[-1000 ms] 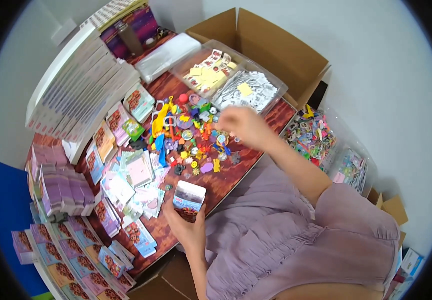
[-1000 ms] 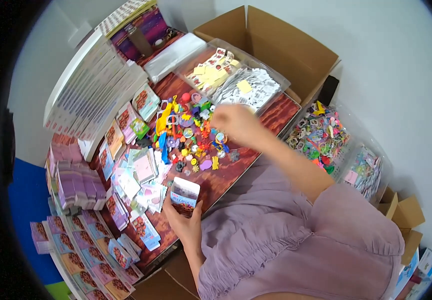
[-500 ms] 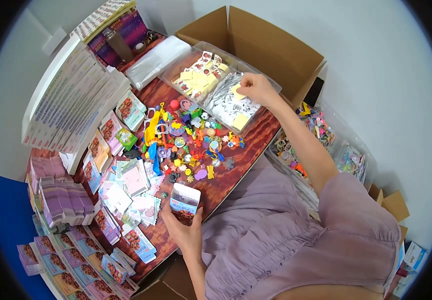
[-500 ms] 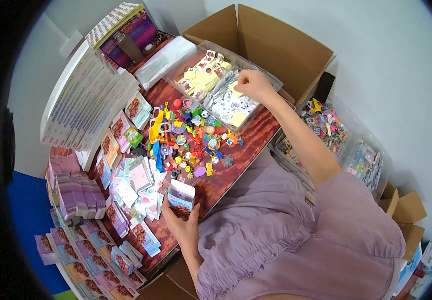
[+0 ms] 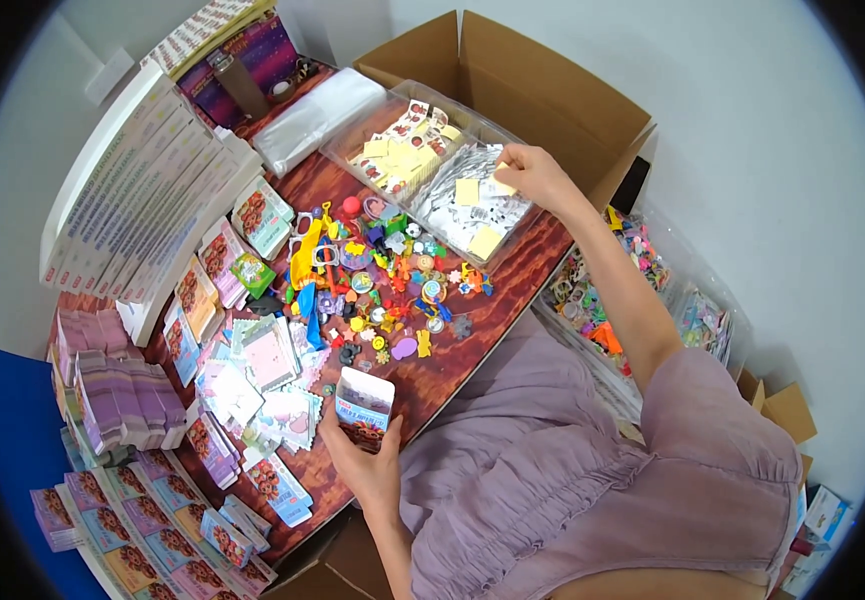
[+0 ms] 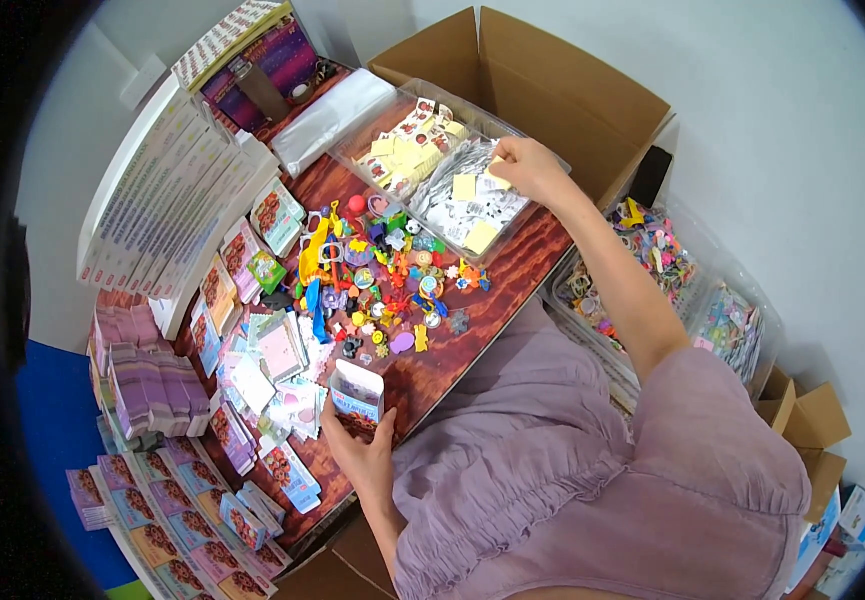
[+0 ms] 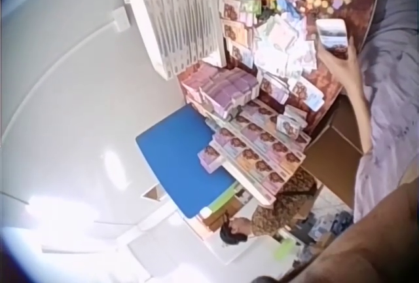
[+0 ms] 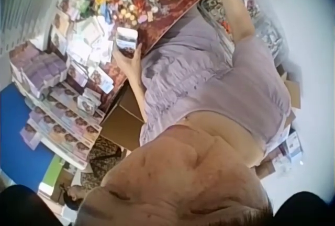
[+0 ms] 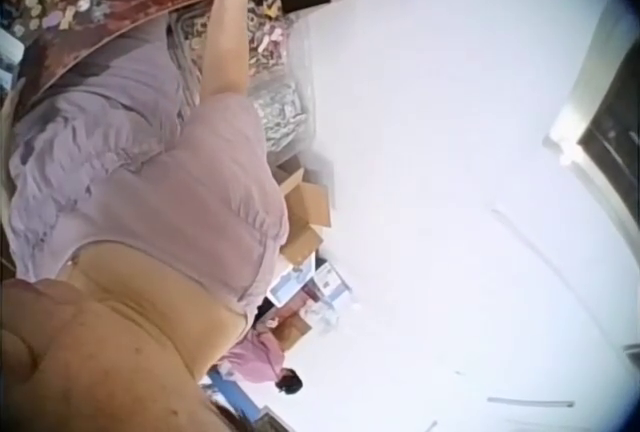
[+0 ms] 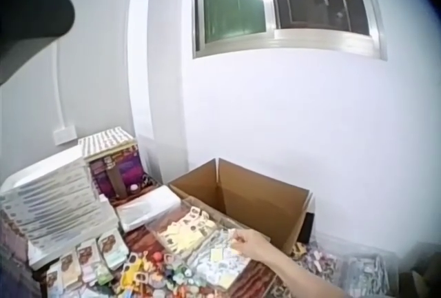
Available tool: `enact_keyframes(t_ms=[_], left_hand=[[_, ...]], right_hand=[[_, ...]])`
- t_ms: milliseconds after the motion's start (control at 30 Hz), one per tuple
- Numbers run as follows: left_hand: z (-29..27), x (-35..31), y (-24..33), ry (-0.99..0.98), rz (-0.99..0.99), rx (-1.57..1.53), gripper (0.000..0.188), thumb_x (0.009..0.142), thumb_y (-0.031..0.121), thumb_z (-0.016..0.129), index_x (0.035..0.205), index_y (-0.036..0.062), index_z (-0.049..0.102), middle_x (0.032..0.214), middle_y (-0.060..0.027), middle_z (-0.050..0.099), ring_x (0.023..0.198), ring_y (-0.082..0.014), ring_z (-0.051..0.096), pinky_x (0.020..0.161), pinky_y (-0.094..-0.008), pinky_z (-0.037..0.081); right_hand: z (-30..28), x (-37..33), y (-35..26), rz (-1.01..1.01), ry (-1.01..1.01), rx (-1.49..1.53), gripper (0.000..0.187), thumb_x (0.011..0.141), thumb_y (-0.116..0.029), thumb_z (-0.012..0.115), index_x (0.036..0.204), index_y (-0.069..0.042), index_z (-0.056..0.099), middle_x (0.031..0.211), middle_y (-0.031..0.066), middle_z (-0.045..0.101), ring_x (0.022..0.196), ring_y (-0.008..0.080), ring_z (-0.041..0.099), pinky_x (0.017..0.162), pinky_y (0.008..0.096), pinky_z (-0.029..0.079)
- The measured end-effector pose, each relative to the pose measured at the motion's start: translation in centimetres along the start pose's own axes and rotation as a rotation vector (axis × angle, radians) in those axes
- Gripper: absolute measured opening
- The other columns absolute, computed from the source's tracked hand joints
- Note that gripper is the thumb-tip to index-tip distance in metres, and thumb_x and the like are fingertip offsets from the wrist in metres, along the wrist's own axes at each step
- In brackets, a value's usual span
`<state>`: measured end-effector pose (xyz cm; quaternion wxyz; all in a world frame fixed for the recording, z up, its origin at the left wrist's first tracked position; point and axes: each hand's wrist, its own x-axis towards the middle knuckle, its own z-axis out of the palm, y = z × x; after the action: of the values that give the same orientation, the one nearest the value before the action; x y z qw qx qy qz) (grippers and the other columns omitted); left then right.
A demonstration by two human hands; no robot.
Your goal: Packaging small colorful toy items into individual plastic packets at a production table.
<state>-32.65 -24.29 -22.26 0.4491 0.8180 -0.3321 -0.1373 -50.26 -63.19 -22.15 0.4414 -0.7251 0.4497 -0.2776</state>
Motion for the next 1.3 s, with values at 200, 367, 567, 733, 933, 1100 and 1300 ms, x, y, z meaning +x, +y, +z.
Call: enact_keyframes(t_ms=[200, 367, 567, 733, 933, 1100, 1300], left_hand=[[0.0, -0.1, 0.1, -0.009, -0.009, 0.009, 0.075, 0.068, 0.007, 0.085, 0.132, -0.0023, 0.047, 0.121, -0.0175, 0.052, 0.113, -0.0319, 0.055, 0.097, -0.0390, 0.043], [-0.1, -0.3, 0.2, 0.001, -0.003, 0.012, 0.075, 0.068, 0.006, 0.084, 0.132, -0.0020, 0.047, 0.121, -0.0171, 0.053, 0.113, -0.0317, 0.055, 0.097, -0.0388, 0.043], [-0.1, -0.1, 0.1, -0.001, -0.014, 0.009, 0.074, 0.069, 0.006, 0.084, 0.132, -0.0019, 0.047, 0.121, -0.0181, 0.053, 0.113, -0.0325, 0.055, 0.097, -0.0388, 0.043], [-0.1, -0.1, -0.3, 0.007, 0.030, 0.056, 0.075, 0.069, 0.006, 0.084, 0.133, -0.0025, 0.047, 0.123, -0.0192, 0.052, 0.115, -0.0339, 0.053, 0.098, -0.0401, 0.042], [-0.1, -0.1, -0.1, -0.012, 0.017, 0.047, 0.075, 0.069, 0.006, 0.084, 0.133, -0.0023, 0.046, 0.123, -0.0194, 0.052, 0.116, -0.0345, 0.053, 0.099, -0.0404, 0.041], [-0.4, -0.3, -0.5, 0.002, 0.020, 0.027, 0.075, 0.068, 0.005, 0.084, 0.133, -0.0021, 0.047, 0.124, -0.0191, 0.052, 0.116, -0.0342, 0.053, 0.099, -0.0403, 0.042], [-0.6, -0.1, 0.0, -0.018, 0.020, 0.042, 0.076, 0.067, 0.005, 0.084, 0.133, -0.0020, 0.046, 0.125, -0.0190, 0.051, 0.117, -0.0340, 0.053, 0.100, -0.0403, 0.042]], right_hand=[[-0.3, -0.6, 0.0, -0.050, -0.180, 0.002, 0.011, 0.083, -0.012, 0.069, 0.080, -0.003, 0.063, 0.065, -0.0045, 0.053, 0.062, 0.0042, 0.045, 0.054, 0.0261, 0.034], [-1.8, -1.2, -0.9, -0.060, -0.129, -0.219, 0.009, 0.081, -0.009, 0.070, 0.082, -0.003, 0.062, 0.065, -0.0052, 0.053, 0.063, 0.0048, 0.045, 0.056, 0.0250, 0.035], [-2.2, -1.1, -0.4, -0.066, -0.218, -0.008, 0.010, 0.080, -0.006, 0.069, 0.089, -0.003, 0.066, 0.069, -0.0039, 0.057, 0.065, 0.0055, 0.048, 0.059, 0.0246, 0.038], [-0.4, -0.7, -0.3, -0.095, -0.197, -0.184, 0.017, 0.076, -0.011, 0.072, 0.091, -0.004, 0.068, 0.071, 0.0022, 0.061, 0.069, 0.0089, 0.054, 0.060, 0.0276, 0.041], [1.3, -0.6, 0.4, -0.143, -0.006, -0.524, 0.025, 0.068, -0.023, 0.074, 0.084, -0.004, 0.069, 0.070, 0.0105, 0.064, 0.066, 0.0197, 0.061, 0.060, 0.0347, 0.045], [-0.6, -0.9, -1.0, -0.079, -0.091, -0.442, 0.020, 0.068, -0.022, 0.073, 0.078, -0.004, 0.069, 0.069, 0.0106, 0.065, 0.064, 0.0211, 0.062, 0.061, 0.0359, 0.046], [-0.1, -1.2, -0.9, -0.123, -0.055, -0.428, 0.019, 0.070, -0.022, 0.074, 0.076, -0.004, 0.068, 0.068, 0.0123, 0.065, 0.067, 0.0252, 0.063, 0.063, 0.0376, 0.048]])
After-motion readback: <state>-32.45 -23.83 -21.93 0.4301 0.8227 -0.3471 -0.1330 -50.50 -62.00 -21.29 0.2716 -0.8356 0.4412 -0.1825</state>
